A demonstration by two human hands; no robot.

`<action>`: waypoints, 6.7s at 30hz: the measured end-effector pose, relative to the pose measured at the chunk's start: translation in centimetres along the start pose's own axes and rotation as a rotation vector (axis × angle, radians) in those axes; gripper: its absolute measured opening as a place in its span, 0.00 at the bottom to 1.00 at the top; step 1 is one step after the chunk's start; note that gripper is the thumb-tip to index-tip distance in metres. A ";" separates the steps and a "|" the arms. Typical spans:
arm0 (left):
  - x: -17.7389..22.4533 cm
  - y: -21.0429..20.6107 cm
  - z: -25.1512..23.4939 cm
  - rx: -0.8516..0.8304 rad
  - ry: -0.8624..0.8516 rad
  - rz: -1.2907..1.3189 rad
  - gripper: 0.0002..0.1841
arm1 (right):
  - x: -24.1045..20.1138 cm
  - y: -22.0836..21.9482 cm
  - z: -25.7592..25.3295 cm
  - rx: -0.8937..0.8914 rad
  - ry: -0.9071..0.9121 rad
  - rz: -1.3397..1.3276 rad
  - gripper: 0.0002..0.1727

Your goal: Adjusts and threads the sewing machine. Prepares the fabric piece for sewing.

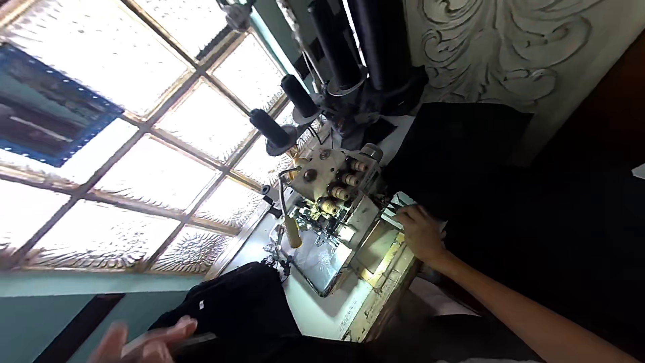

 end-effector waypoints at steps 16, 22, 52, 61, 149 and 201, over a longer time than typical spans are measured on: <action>3.7 -19.1 -13.1 -0.915 -0.632 -0.946 0.08 | 0.2 0.4 0.3 0.061 0.099 -0.041 0.14; 5.2 -20.5 -13.8 -0.891 -0.756 -0.949 0.10 | 0.3 0.3 0.4 0.059 0.110 -0.038 0.15; -11.4 -16.7 3.3 -0.872 0.645 -0.067 0.19 | 0.2 0.6 0.2 0.048 0.164 0.031 0.16; -4.0 -20.7 4.4 -0.724 0.905 0.544 0.15 | 0.3 0.6 0.1 0.031 0.156 0.021 0.16; -23.0 -6.9 13.7 -1.019 0.532 -0.341 0.15 | -16.5 -12.6 10.9 -0.932 -0.551 -0.817 0.10; -19.5 7.2 6.9 -0.562 -0.057 -0.560 0.14 | -11.3 5.0 0.9 -0.469 -0.098 -0.740 0.04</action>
Point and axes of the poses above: each hand's wrist, its own z-axis away from the middle knuckle, its own y-axis out of the back of the hand, x = y × z, the point moved 8 cm from there along -z, towards the middle knuckle, and after that the axes turned 12 degrees about -z, right-handed, at the moved point
